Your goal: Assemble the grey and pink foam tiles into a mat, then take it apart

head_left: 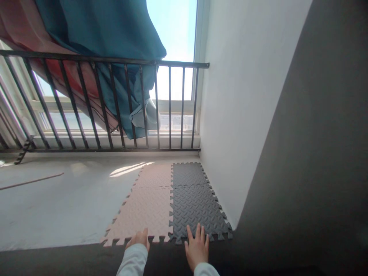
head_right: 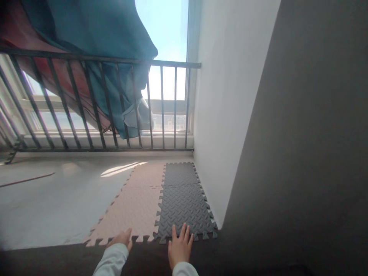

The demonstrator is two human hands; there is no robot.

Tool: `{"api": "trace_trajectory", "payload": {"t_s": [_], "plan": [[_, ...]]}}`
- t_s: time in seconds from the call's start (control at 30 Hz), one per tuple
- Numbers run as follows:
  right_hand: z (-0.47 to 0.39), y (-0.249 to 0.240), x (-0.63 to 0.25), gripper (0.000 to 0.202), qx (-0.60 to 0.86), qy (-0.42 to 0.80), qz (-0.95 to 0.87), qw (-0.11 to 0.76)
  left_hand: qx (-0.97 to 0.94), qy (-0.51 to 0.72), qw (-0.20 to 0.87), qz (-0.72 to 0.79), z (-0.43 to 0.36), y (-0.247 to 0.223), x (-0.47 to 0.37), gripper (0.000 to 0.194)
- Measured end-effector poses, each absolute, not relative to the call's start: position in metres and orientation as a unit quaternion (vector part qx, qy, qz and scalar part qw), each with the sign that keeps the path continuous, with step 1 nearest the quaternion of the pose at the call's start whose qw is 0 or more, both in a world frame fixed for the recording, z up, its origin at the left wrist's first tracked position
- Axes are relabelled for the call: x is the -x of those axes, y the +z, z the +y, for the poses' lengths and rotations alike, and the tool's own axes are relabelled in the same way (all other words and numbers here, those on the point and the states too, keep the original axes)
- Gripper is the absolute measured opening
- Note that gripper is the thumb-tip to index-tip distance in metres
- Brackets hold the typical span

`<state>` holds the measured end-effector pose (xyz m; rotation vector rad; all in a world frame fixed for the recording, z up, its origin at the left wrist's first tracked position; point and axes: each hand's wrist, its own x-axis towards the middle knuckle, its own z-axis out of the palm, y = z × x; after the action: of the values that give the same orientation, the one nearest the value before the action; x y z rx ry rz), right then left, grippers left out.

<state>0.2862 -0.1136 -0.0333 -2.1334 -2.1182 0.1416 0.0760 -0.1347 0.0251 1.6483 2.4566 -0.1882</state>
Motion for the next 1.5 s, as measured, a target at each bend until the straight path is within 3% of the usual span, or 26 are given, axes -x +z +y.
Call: {"api": "trace_trajectory", "payload": {"t_s": [0.43,0.7,0.9,1.17,1.5], "plan": [[-0.113,-0.027,-0.285,0.050,0.712,0.055,-0.698,0.058,-0.548,-0.041,0.096,0.830,-0.123,0.047,-0.082,0.035],[-0.112,-0.033,-0.286,0.050,0.707,0.053,-0.703,0.054,-0.549,0.057,0.012,0.834,-0.114,0.073,-0.067,0.029],[-0.113,-0.029,-0.284,0.051,0.710,0.054,-0.701,0.036,-0.513,0.193,-0.095,0.831,-0.080,0.143,-0.019,0.028],[-0.111,-0.029,-0.282,0.052,0.712,0.062,-0.699,0.025,-0.474,0.247,-0.059,0.843,-0.015,0.242,0.023,0.022],[-0.117,-0.012,-0.279,0.050,0.723,0.069,-0.687,0.039,-0.431,0.321,-0.152,0.829,0.018,0.331,0.055,0.039]]}}
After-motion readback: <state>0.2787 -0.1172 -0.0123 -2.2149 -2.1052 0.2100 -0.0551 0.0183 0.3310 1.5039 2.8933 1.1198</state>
